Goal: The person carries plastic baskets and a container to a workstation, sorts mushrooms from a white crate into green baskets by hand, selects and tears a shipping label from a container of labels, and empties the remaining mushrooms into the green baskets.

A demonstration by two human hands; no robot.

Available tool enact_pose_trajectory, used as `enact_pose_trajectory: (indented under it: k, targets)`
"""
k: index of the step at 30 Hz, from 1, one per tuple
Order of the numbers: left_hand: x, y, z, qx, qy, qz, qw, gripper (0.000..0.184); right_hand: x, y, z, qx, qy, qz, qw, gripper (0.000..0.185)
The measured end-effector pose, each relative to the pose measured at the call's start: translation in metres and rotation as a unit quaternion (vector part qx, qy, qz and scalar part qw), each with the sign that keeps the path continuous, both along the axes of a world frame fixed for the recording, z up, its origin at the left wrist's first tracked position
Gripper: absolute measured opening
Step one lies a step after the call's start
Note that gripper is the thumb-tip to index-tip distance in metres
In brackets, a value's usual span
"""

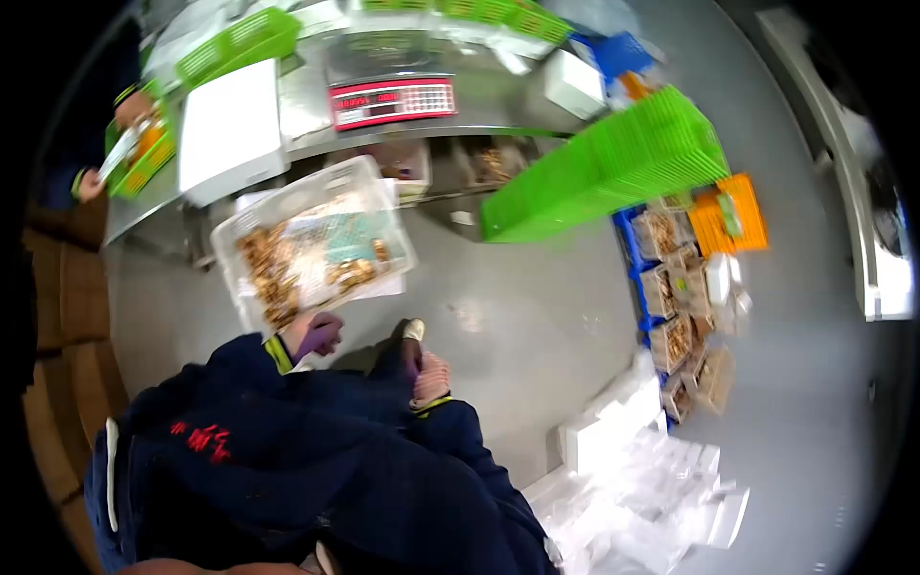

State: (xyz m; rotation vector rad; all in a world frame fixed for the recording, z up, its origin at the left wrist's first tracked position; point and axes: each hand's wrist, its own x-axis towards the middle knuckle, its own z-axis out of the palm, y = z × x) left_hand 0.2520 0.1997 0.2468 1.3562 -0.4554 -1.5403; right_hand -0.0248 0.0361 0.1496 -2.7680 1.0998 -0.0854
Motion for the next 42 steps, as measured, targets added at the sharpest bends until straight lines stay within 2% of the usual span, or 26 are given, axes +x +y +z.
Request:
enact_pose_trajectory:
  k: [2, 4, 5, 6, 7, 9, 11, 14, 15, 16, 17, 18, 21, 22, 23, 27, 28, 29, 30, 31, 33, 35, 37, 39, 40, 42]
  targets:
    - [-0.008, -0.03, -0.019, 0.039, 0.018, -0.018, 0.999, 0.033, -0.004, -0.055, 0.015, -0.01, 0.023, -0.037, 0.999, 0.019]
    - [-0.008, -0.061, -0.019, 0.079, 0.05, 0.023, 0.995, 0.028, 0.0, -0.121, 0.044, 0.019, -0.044, -0.09, 0.995, 0.019]
    - [-0.007, -0.081, -0.028, 0.098, 0.06, 0.045, 0.992, 0.025, 0.009, -0.16, 0.08, 0.164, -0.166, -0.151, 0.961, 0.022]
    - [-0.003, -0.101, -0.04, 0.129, 0.147, 0.083, 0.977, 0.01, 0.019, -0.198, 0.116, 0.284, -0.296, -0.216, 0.886, 0.025]
    - [-0.001, -0.128, -0.032, 0.121, 0.206, 0.08, 0.968, 0.01, 0.034, -0.225, 0.182, 0.42, -0.429, -0.293, 0.744, 0.03]
    - [-0.006, -0.192, 0.0, 0.155, 0.16, 0.108, 0.969, 0.017, 0.017, -0.307, 0.213, 0.446, -0.507, -0.328, 0.661, 0.039]
    - [-0.008, -0.244, 0.006, 0.114, 0.096, 0.132, 0.98, 0.009, 0.004, -0.365, 0.244, 0.389, -0.574, -0.29, 0.659, 0.041]
    - [0.003, -0.313, 0.017, 0.027, -0.02, 0.131, 0.991, 0.023, 0.0, -0.44, 0.292, 0.362, -0.609, -0.269, 0.652, 0.043]
    - [0.029, -0.341, 0.021, 0.04, 0.169, 0.119, 0.978, 0.027, 0.0, -0.458, 0.309, 0.359, -0.62, -0.251, 0.651, 0.045]
    - [0.03, -0.364, 0.021, -0.022, -0.07, 0.14, 0.987, 0.021, -0.001, -0.479, 0.323, 0.362, -0.639, -0.218, 0.643, 0.045]
    - [0.046, -0.395, 0.029, -0.025, -0.08, 0.173, 0.981, 0.02, 0.0, -0.496, 0.336, 0.364, -0.656, -0.185, 0.634, 0.046]
    - [0.055, -0.423, 0.052, -0.109, -0.101, 0.189, 0.971, 0.021, 0.001, -0.514, 0.347, 0.353, -0.664, -0.181, 0.633, 0.045]
    - [0.066, -0.505, 0.145, -0.169, -0.15, 0.179, 0.958, 0.04, 0.004, -0.583, 0.363, 0.337, -0.681, -0.159, 0.631, 0.05]
    - [0.095, -0.542, 0.143, -0.187, -0.202, 0.123, 0.953, 0.041, 0.003, -0.601, 0.365, 0.35, -0.674, -0.183, 0.625, 0.06]
    - [0.088, -0.572, 0.177, -0.218, -0.212, 0.129, 0.944, 0.041, 0.004, -0.624, 0.366, 0.365, -0.688, -0.166, 0.605, 0.069]
    - [0.097, -0.707, 0.251, -0.354, -0.352, 0.07, 0.863, 0.035, 0.011, -0.688, 0.373, 0.372, -0.68, -0.212, 0.596, 0.075]
    - [0.083, -0.731, 0.281, -0.344, -0.399, 0.034, 0.849, 0.033, 0.019, -0.687, 0.382, 0.34, -0.698, -0.243, 0.582, 0.045]
    - [0.085, -0.767, 0.283, -0.407, -0.408, 0.039, 0.816, 0.033, 0.018, -0.705, 0.378, 0.376, -0.695, -0.231, 0.567, 0.05]
    - [0.092, -0.808, 0.29, -0.421, -0.52, -0.011, 0.743, 0.032, 0.003, -0.737, 0.364, 0.56, -0.693, -0.124, 0.436, 0.053]
    - [0.099, -0.854, 0.292, -0.426, -0.53, -0.057, 0.731, 0.037, 0.017, -0.732, 0.366, 0.37, -0.716, -0.23, 0.546, 0.056]
    - [0.087, -0.916, 0.297, -0.401, -0.429, -0.096, 0.804, 0.043, -0.001, -0.777, 0.34, 0.634, -0.711, -0.066, 0.296, 0.063]
    - [0.1, -0.987, 0.284, -0.352, -0.46, -0.186, 0.794, 0.05, 0.012, -0.751, 0.37, 0.386, -0.713, -0.167, 0.562, 0.069]
    - [0.104, -1.03, 0.291, -0.252, -0.583, -0.354, 0.687, 0.05, 0.01, -0.765, 0.367, 0.354, -0.671, -0.162, 0.631, 0.068]
    - [0.119, -1.054, 0.273, -0.295, -0.621, -0.376, 0.622, 0.047, 0.007, -0.762, 0.372, 0.442, -0.662, -0.172, 0.58, 0.072]
    - [0.134, -1.061, 0.255, -0.319, -0.647, -0.319, 0.615, 0.046, 0.007, -0.762, 0.367, 0.432, -0.661, -0.15, 0.595, 0.069]
    - [0.151, -1.065, 0.237, -0.341, -0.721, -0.228, 0.559, 0.044, 0.018, -0.8, 0.333, 0.604, -0.666, -0.092, 0.428, 0.065]
